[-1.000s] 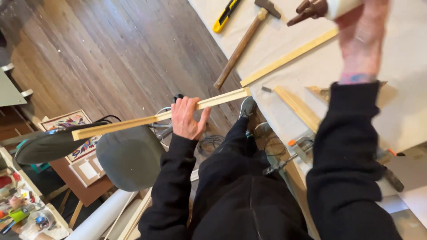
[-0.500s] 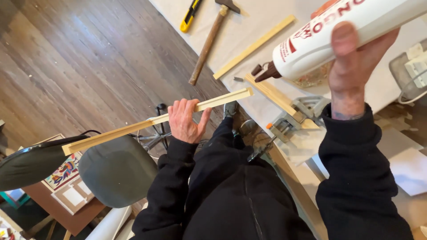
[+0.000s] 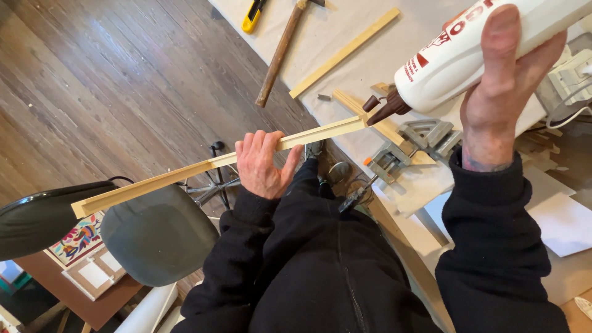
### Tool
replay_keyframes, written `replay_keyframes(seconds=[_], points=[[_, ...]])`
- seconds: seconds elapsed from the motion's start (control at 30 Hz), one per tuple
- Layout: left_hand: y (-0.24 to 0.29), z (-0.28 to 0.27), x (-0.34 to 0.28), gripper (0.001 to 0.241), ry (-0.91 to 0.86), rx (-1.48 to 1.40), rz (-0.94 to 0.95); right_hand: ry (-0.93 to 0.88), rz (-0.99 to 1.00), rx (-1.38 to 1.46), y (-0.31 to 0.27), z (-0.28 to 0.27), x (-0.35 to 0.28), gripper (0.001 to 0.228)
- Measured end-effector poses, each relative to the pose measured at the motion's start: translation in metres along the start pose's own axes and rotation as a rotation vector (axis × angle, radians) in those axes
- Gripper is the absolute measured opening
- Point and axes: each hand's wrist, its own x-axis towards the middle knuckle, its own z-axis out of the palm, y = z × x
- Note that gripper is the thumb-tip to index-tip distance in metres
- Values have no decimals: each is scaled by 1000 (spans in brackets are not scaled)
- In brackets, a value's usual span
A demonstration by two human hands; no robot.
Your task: The person assembles a wooden picture frame corner. They pick up a mitered wood strip, apply wood glue from a bottle to the joint, fit the pieces together in a corner clamp on the workbench, tighten the clamp, tap the joint with a hammer, then release the clamp and apply glue to another strip.
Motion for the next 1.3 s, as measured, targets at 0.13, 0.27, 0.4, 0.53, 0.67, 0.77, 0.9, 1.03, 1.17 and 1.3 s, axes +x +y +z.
replay_keyframes(seconds=[0.13, 0.27, 0.4, 0.53, 0.67, 0.77, 0.9, 1.03, 1.17, 1.3], points=[[0, 2, -3, 35, -1, -1, 2, 12, -8, 1, -3, -2, -3, 81], [2, 1, -4, 36, -3, 0, 6, -9, -5, 63, -10, -1, -5, 73], [5, -1, -5, 36, -9, -3, 6, 7, 21, 133, -12, 0, -8, 66], [6, -3, -4, 35, -22, -5, -1, -9, 14, 141, -13, -1, -8, 67], [8, -3, -4, 35, -24, -8, -3, 12, 18, 128, 6, -13, -11, 67], [9, -5, -5, 35, -25, -4, -4, 15, 20, 126, 8, -14, -13, 69], [11, -5, -3, 35, -26, -5, -2, 10, 20, 115, -10, -6, -11, 72], [11, -5, -3, 35, -25, -6, -2, 14, 16, 82, -8, -8, -11, 73], [11, -4, -4, 35, -32, -5, -3, 21, 28, 74, -3, -12, -13, 74], [12, -6, -3, 35, -27, -7, 5, 52, 35, 72, 2, -14, -15, 77]])
